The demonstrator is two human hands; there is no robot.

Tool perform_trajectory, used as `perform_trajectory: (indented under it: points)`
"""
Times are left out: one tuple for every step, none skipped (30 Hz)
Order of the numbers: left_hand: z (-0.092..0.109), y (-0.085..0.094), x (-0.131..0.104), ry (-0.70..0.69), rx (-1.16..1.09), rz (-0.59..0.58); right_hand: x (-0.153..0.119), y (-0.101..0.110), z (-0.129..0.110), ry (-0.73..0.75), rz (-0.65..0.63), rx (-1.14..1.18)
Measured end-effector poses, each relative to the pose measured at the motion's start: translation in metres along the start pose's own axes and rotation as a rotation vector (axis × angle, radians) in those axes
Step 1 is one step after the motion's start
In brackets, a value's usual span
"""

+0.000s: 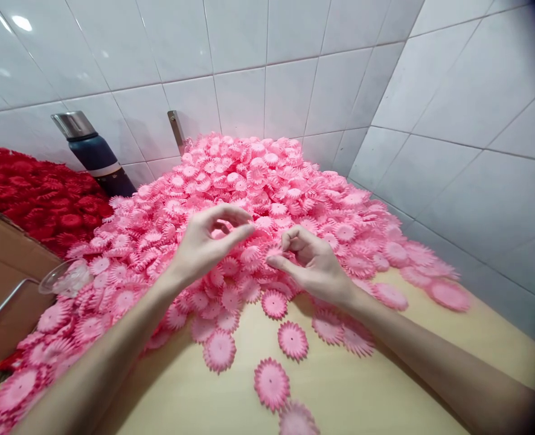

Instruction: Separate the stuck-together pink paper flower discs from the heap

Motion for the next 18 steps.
perform_trajectory:
  points:
    - [0.003, -0.010, -0.002, -0.004, 0.006, -0.094, 0.000, 0.000, -0.001, 0.003, -0.004, 0.018]
    - [0.004, -0.018, -0.004, 0.000, 0.007, -0.173, 0.000, 0.000, -0.001, 0.004, -0.009, 0.032]
    - [0.003, -0.025, -0.006, 0.010, 0.003, -0.233, -0.001, -0.001, -0.002, 0.004, -0.013, 0.039]
    - [0.002, -0.030, -0.008, 0.025, -0.004, -0.269, -0.001, -0.001, -0.002, 0.003, -0.017, 0.039]
    - [-0.001, -0.033, -0.009, 0.043, -0.015, -0.285, -0.001, -0.001, -0.002, -0.001, -0.024, 0.033]
    - [-0.004, -0.035, -0.010, 0.061, -0.026, -0.289, -0.002, -0.002, -0.001, -0.003, -0.031, 0.026]
    - [-0.008, -0.036, -0.010, 0.079, -0.038, -0.289, -0.002, -0.002, -0.001, -0.003, -0.036, 0.021]
    - [-0.010, -0.037, -0.011, 0.094, -0.051, -0.292, -0.002, -0.002, -0.001, 0.000, -0.037, 0.019]
    - [-0.013, -0.039, -0.011, 0.103, -0.068, -0.296, -0.003, -0.002, -0.001, 0.008, -0.032, 0.018]
    - [-0.014, -0.040, -0.011, 0.108, -0.086, -0.305, -0.003, -0.002, -0.001, 0.014, -0.026, 0.016]
    - [-0.015, -0.041, -0.012, 0.111, -0.102, -0.314, -0.003, -0.002, -0.001, 0.018, -0.020, 0.011]
    - [-0.015, -0.042, -0.012, 0.112, -0.112, -0.320, -0.003, -0.002, -0.001, 0.020, -0.015, 0.003]
    - [-0.015, -0.042, -0.012, 0.113, -0.117, -0.323, -0.003, -0.002, 0.000, 0.018, -0.012, -0.006]
    - [-0.015, -0.043, -0.013, 0.115, -0.117, -0.323, -0.002, -0.002, 0.001, 0.015, -0.012, -0.014]
    - [-0.015, -0.042, -0.013, 0.117, -0.115, -0.319, -0.002, -0.003, 0.001, 0.011, -0.013, -0.020]
    - [-0.014, -0.042, -0.013, 0.117, -0.111, -0.319, -0.002, -0.003, 0.001, 0.007, -0.012, -0.023]
    - [-0.014, -0.042, -0.013, 0.114, -0.106, -0.320, -0.002, -0.003, 0.002, 0.005, -0.009, -0.025]
    - [-0.014, -0.042, -0.013, 0.111, -0.099, -0.324, -0.003, -0.003, 0.002, 0.005, -0.008, -0.025]
Point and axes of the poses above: each hand's wrist, its own x-axis towards the middle knuckle, its own y-axis out of the back of the hand, z = x × y, the point moved 7 cm from there along x, towards the middle knuckle, and after that the axes turned 2 degrees about -x, right-handed, at the moved point
